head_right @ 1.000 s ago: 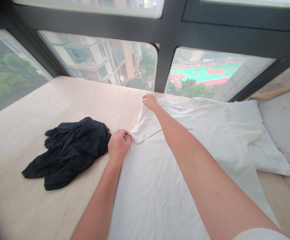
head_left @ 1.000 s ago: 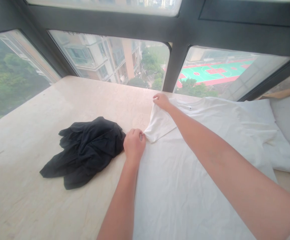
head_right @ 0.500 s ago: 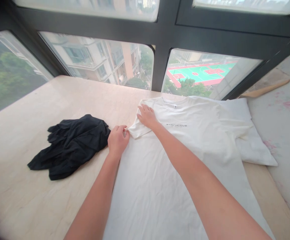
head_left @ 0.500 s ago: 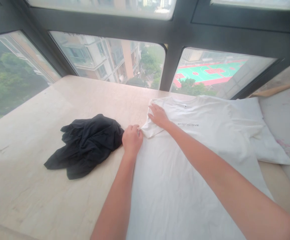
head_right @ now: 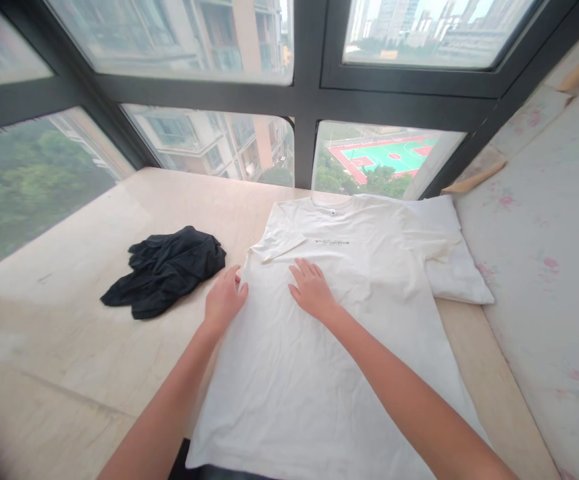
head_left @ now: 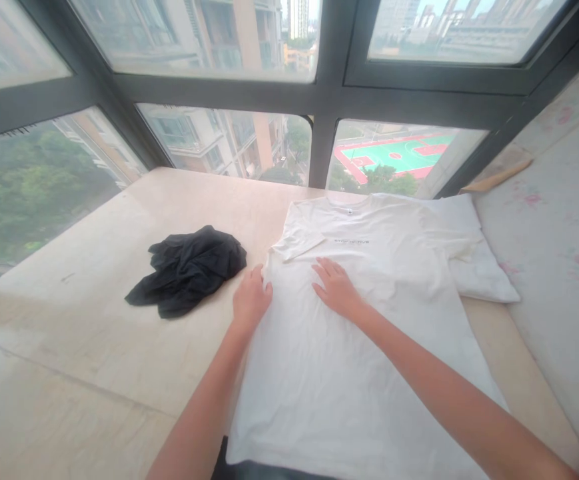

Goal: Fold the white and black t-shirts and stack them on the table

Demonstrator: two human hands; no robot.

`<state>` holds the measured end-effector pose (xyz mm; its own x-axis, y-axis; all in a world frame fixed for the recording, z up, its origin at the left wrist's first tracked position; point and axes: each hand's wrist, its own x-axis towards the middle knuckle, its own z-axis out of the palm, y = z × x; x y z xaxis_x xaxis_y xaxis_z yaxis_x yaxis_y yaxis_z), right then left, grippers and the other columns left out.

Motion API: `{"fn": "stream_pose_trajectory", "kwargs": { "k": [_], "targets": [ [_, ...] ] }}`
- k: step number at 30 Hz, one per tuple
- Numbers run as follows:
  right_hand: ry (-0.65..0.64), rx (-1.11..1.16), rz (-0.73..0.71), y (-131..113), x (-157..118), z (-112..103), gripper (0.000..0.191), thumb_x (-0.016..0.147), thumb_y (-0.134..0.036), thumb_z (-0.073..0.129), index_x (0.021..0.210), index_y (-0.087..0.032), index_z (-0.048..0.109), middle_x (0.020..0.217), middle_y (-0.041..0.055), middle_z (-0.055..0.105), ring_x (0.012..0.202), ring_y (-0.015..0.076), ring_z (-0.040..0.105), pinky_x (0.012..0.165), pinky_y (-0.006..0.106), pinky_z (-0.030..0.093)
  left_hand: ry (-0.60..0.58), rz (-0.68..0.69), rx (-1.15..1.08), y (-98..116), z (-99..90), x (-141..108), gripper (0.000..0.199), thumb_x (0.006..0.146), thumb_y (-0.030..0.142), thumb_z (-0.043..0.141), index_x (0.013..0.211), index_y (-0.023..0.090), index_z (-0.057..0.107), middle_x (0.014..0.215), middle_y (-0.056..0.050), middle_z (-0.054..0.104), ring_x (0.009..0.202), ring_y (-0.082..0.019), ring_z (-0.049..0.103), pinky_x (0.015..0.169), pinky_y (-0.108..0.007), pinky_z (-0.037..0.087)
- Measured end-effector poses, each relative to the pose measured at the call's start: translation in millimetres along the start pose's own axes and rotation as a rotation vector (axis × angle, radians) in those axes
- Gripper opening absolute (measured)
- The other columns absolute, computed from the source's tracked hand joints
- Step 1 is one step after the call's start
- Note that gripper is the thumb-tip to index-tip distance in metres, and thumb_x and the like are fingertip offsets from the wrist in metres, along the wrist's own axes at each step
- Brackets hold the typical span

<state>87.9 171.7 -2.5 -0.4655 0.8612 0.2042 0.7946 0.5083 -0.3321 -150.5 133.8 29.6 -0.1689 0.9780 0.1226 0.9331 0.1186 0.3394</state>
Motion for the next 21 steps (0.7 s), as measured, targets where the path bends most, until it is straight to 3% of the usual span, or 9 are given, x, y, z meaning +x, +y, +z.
{"fn": "stream_pose_trajectory", "kwargs": {
  "k": [5, 11, 16, 21],
  "targets": [
    [0.027, 0.005, 0.023, -7, -58, 0, 0.046, 0.096, -0.03, 0.041, 0.139, -0.016, 0.052, 0.153, 0.012, 0.041, 0.144, 0.0274, 0.033, 0.119, 0.048, 0.026, -0.178, -0.183, 0.031, -1, -28.9, -106, 0.045, 0.09, 0.03, 0.05, 0.134, 0.02, 0.049, 0.098, -0.005, 0.068, 0.09, -0.022, 0.066, 0.072, -0.029, 0.045],
    [0.032, 0.014, 0.052, -12, -72, -4, 0.043, 0.095, -0.03, 0.043, 0.135, -0.019, 0.057, 0.152, 0.0116, 0.042, 0.144, 0.0283, 0.035, 0.118, 0.051, 0.027, -0.286, -0.363, -0.079, -17, -52.7, -202, 0.032, 0.087, 0.036, 0.048, 0.116, 0.025, 0.057, 0.082, 0.0, 0.067, 0.074, -0.019, 0.066, 0.065, -0.027, 0.043],
    [0.047, 0.013, 0.068, -12, -65, -4, 0.042, 0.095, -0.029, 0.044, 0.134, -0.021, 0.058, 0.151, 0.0098, 0.044, 0.143, 0.0273, 0.037, 0.117, 0.05, 0.029, -0.317, -0.476, -0.375, -34, -57.9, -240, 0.028, 0.078, 0.052, 0.054, 0.085, 0.027, 0.064, 0.07, 0.001, 0.065, 0.068, -0.021, 0.064, 0.065, -0.03, 0.047],
    [0.028, 0.009, 0.088, -13, -61, -8, 0.04, 0.094, -0.028, 0.046, 0.13, -0.019, 0.06, 0.148, 0.0107, 0.048, 0.139, 0.0278, 0.04, 0.116, 0.048, 0.03, -0.259, -0.662, -0.695, -38, -56.1, -253, 0.05, 0.068, 0.071, 0.061, 0.075, 0.023, 0.065, 0.068, -0.001, 0.063, 0.064, -0.02, 0.058, 0.059, -0.029, 0.046]
  ]
}}
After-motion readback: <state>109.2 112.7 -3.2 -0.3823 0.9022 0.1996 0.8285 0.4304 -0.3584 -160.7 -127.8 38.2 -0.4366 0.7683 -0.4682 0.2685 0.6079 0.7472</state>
